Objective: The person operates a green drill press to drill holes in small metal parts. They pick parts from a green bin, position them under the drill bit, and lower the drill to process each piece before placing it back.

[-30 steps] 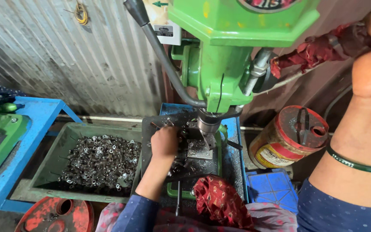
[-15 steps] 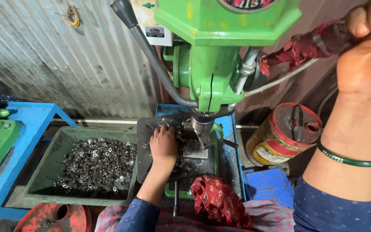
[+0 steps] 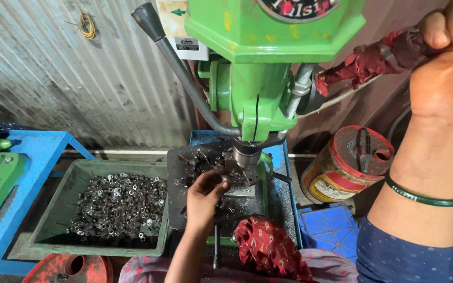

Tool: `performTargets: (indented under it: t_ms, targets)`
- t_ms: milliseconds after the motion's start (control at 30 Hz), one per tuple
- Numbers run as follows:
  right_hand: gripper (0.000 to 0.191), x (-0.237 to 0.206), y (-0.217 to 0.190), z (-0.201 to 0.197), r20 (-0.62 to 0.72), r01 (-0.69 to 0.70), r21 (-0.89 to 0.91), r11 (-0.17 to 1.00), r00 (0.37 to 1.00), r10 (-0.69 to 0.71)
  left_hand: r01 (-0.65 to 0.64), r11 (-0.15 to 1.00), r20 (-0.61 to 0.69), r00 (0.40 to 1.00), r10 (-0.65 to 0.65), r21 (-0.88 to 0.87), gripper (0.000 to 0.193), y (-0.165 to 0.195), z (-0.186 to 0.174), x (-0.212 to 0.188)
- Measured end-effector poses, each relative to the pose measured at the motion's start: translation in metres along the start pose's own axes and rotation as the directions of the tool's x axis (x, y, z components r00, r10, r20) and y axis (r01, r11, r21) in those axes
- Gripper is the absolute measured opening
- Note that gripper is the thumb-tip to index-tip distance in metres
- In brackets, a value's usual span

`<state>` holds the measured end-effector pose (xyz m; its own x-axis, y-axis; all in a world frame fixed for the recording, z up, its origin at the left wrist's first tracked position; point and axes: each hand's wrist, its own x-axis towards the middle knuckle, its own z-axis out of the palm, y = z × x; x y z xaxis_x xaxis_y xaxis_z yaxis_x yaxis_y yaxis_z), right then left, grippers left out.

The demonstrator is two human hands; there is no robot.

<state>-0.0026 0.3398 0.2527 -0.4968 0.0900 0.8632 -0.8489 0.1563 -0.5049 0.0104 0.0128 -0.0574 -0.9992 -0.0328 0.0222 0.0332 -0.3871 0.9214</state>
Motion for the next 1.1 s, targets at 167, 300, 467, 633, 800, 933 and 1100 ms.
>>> performTargets:
  t_ms: [167, 300, 467, 633, 800, 933, 1100]
  targets:
    - [0.034, -0.001, 0.001, -0.002, -0.003, 0.005, -0.001, 1.0, 1.0, -0.005, -0.156, 0.976, 0.006, 0.988, 0.157, 0.153, 0.046, 0.015, 0.025, -0.004]
    - [0.033, 0.0, 0.0, -0.003, -0.004, 0.004, 0.0, 1.0, 1.0, -0.004, -0.19, 0.917, 0.017, 0.98, 0.197, 0.351, 0.061, 0.043, 0.039, -0.009]
    - [0.033, 0.0, 0.001, -0.004, -0.007, 0.002, 0.002, 1.0, 1.0, -0.002, -0.189, 0.778, 0.011, 0.974, 0.228, 0.599, 0.062, 0.07, 0.039, -0.016]
    - [0.033, -0.003, 0.008, -0.009, -0.012, -0.002, 0.012, 1.0, 1.0, 0.002, -0.292, 0.754, 0.101, 0.952, 0.29, 0.588, 0.055, 0.062, 0.044, -0.01]
    - [0.033, 0.001, 0.004, -0.005, -0.022, -0.006, 0.034, 0.999, 1.0, 0.007, -0.265, 0.914, 0.038, 0.963, 0.266, 0.308, 0.059, 0.038, 0.049, -0.001]
    - [0.033, -0.025, -0.01, 0.001, -0.057, -0.007, 0.112, 0.994, 0.998, 0.013, -0.238, 0.945, -0.019, 0.968, 0.248, 0.223, 0.057, 0.026, 0.047, 0.002]
    - [0.034, -0.127, -0.013, -0.006, -0.275, 0.114, 0.387, 0.915, 0.961, -0.004, -0.158, 0.932, -0.072, 0.979, 0.191, 0.328, 0.057, 0.025, 0.046, 0.001]
